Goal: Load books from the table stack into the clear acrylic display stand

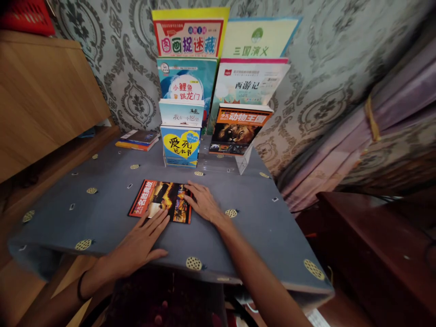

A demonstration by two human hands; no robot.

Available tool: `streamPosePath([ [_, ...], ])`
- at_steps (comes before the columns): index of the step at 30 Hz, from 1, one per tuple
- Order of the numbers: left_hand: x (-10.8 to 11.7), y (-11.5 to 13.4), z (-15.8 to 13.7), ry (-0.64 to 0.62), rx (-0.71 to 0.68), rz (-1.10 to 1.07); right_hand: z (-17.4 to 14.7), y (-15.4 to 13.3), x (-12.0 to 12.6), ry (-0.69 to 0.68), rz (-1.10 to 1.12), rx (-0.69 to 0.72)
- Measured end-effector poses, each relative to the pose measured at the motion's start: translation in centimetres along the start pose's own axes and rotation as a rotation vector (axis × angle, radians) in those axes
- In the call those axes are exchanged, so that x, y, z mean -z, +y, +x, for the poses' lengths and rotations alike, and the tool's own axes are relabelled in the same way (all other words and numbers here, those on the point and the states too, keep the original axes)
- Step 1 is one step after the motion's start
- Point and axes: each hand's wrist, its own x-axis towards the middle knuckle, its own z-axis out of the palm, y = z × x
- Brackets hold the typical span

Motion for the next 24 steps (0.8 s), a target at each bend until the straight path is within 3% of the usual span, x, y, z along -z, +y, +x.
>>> streamPosePath([
  [7, 0.1, -0.5, -1.5, -0.005, 0.039, 0.011, -1.2, -2.6, 1.0, 0.007, -0.158, -0.020],
  [12, -0.4, -2.9, -2.7, -0.009, 0.171, 0.022, -5.2, -6.2, 0.7, 0.036, -0.225, -0.093],
  [17, -0.1, -4.9, -2.9, 0.013, 0.242, -0.066, -8.2, -9.0, 0.4, 0.038, -0.249, -0.065],
  [21, 0.3, -5.3, -2.1, 0.009, 0.273, -0.137, -6.6, -9.9, 1.2, 0.043, -0.269, -0.102],
  [24, -0.1, -5.2, -1.7, 0.014, 0.285, -0.131, -3.9, -11.0, 1.1, -0.005, -0.103, 0.028],
])
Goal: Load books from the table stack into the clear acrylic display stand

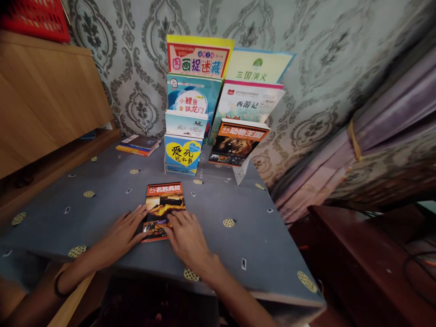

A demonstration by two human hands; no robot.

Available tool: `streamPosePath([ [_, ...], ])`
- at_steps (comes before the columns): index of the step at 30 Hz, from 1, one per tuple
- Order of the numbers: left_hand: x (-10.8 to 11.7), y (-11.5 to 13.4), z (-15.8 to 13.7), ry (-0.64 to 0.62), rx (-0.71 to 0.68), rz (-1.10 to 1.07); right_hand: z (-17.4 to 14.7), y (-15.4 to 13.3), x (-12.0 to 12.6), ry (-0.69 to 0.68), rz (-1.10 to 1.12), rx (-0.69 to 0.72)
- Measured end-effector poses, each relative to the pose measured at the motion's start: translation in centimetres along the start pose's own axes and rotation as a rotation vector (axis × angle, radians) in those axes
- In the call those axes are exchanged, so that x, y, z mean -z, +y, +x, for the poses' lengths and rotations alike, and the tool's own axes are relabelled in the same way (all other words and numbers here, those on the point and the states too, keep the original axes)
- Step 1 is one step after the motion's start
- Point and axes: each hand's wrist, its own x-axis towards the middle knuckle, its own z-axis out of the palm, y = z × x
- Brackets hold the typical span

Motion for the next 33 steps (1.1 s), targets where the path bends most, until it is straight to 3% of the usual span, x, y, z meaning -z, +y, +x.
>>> streamPosePath([
  [4, -0.7, 0.0, 0.1, 0.021, -0.012, 0.008, 3.9, -1.9, -1.9, -0.137, 0.228, 0.185],
  [8, -0.5, 0.1, 0.1, 0.046, -0.035, -0.001, 6.8, -2.0, -4.3, -0.206, 0.222, 0.173],
  [13, -0.2, 0.0, 0.3, 0.024, -0.031, 0.022, 8.7, 0.9, -4.9, -0.167, 0.113, 0.085],
  [18, -0.6, -0.4, 0.3, 0.062, -0.012, 0.006, 7.8, 4.2, -4.7, -0.092, -0.020, -0.128],
  [23, -1.7, -0.7, 1.0, 0.092, 0.037, -0.038, 4.4, 5.2, -5.6, 0.032, -0.079, -0.196],
  [27, -1.9, -0.5, 2.7, 0.170, 0.080, -0.235, 3.0, 4.7, -6.2, 0.063, -0.093, -0.223],
  [33, -0.8, -0.8, 5.5, 0.257, 0.310, -0.884, 3.2, 4.4, -5.7, 0.076, -0.107, -0.276],
])
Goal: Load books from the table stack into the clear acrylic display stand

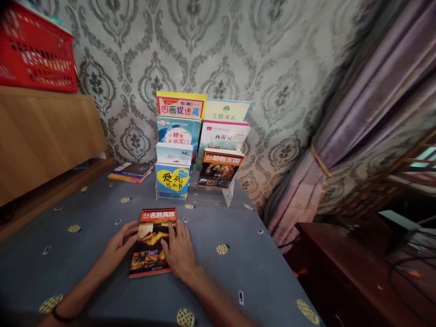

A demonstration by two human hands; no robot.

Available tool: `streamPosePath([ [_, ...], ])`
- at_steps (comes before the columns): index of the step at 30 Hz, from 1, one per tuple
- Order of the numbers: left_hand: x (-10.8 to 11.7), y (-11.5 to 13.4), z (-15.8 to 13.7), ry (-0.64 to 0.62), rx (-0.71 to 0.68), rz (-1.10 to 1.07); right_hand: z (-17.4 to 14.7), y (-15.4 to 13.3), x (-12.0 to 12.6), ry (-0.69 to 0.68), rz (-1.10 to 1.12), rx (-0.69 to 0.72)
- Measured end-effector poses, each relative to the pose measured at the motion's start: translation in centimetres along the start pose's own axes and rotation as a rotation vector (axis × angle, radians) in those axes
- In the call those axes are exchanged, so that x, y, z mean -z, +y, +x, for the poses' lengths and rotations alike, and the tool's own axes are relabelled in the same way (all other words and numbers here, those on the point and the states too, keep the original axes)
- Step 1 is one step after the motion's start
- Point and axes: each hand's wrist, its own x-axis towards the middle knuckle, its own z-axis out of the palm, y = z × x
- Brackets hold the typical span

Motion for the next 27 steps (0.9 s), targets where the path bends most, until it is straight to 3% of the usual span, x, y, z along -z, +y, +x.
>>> streamPosePath([
  [4, 0.3, 0.1, 1.3, 0.057, 0.282, -0.347, -0.1, 0.2, -0.1, 0.024, 0.008, -0.006],
  [8, -0.2, 1.2, 2.1, -0.145, 0.381, -0.585, -0.3, 1.0, -1.0, 0.096, 0.114, 0.003],
  [13, -0.6, 4.1, 2.7, -0.165, 0.323, -0.651, 0.4, 2.9, -1.1, 0.233, 0.583, -0.146],
  [19, 0.2, 7.0, 4.3, -0.115, 0.120, -0.633, 3.0, 2.7, 4.6, 0.265, 1.177, -0.012],
  [23, 0.3, 7.6, 5.5, -0.014, 0.051, -0.616, 3.1, 1.9, 7.9, 0.402, 1.142, 0.071],
  [27, -0.8, 6.5, 5.6, -0.107, -0.029, -0.575, 1.7, 2.5, 6.8, 0.489, 0.913, 0.066],
])
